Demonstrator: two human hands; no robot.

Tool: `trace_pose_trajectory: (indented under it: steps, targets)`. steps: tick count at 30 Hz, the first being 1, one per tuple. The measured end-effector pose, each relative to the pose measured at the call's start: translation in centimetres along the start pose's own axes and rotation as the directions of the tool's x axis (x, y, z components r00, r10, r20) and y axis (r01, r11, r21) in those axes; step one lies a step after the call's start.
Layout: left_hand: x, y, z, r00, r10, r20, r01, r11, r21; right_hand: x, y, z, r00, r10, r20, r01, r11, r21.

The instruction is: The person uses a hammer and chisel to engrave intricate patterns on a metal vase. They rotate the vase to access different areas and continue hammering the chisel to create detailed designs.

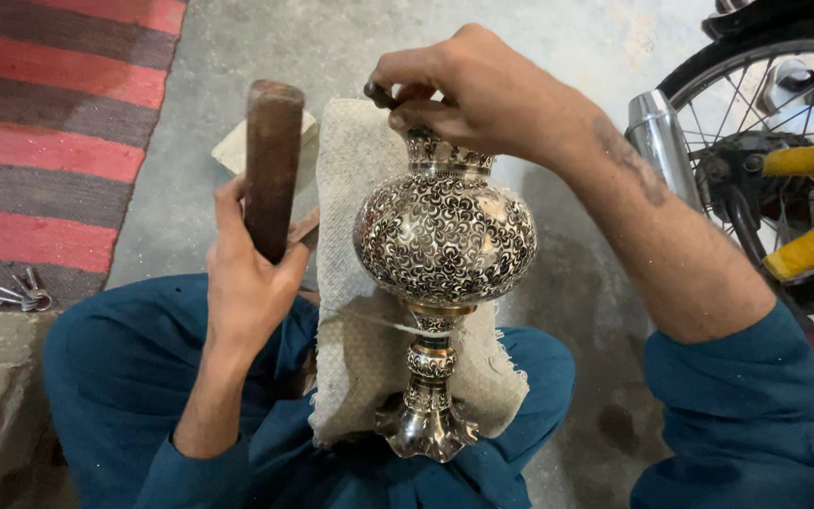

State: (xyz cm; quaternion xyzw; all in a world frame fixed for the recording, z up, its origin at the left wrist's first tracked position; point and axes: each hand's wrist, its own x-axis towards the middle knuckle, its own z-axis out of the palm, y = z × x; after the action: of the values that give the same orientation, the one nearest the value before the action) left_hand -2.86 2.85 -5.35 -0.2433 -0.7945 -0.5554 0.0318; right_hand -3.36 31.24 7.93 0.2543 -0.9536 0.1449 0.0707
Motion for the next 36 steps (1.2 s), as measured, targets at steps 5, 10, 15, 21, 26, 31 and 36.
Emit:
trace_pose_trajectory:
  steps: [5, 10, 15, 21, 26, 31, 36]
  targets:
    - [1.3, 0.9, 0.3, 0.994, 0.111, -0.013, -0.111, 0.994, -0.024, 0.0, -0.2, -0.1, 1.000, 0.018, 0.010, -0.018, 1.000, 0.009]
    - [2.3, 1.5, 0.3, 0.990, 0.140, 0.018, -0.139, 0.951, 0.275, -0.2, 0.0, 0.1, 0.999, 0.028, 0.017, -0.028, 0.999, 0.016]
    - [2.6, 2.2, 0.1, 0.952, 0.304, -0.044, -0.285, 0.927, 0.242, -0.2, 0.6, 0.5, 1.000, 0.011, 0.003, -0.011, 1.000, 0.014]
    - [2.8, 2.6, -0.2, 0.972, 0.229, -0.042, -0.212, 0.945, 0.248, -0.1, 0.6, 0.4, 1.000, -0.011, -0.018, 0.012, 0.999, 0.032]
    - [2.8, 1.8, 0.2, 0.946, 0.319, -0.064, -0.307, 0.939, 0.152, -0.3, 0.5, -0.1, 1.000, 0.011, 0.015, -0.011, 1.000, -0.005]
    - [2.7, 0.9, 0.6, 0.990, 0.139, -0.021, -0.129, 0.957, 0.259, -0.4, 0.6, 0.1, 0.998, 0.033, 0.046, -0.032, 0.999, -0.013]
    - [2.7, 0.9, 0.7, 0.987, 0.148, -0.064, -0.136, 0.978, 0.161, -0.5, 0.7, 0.2, 1.000, -0.021, -0.002, 0.021, 1.000, 0.006]
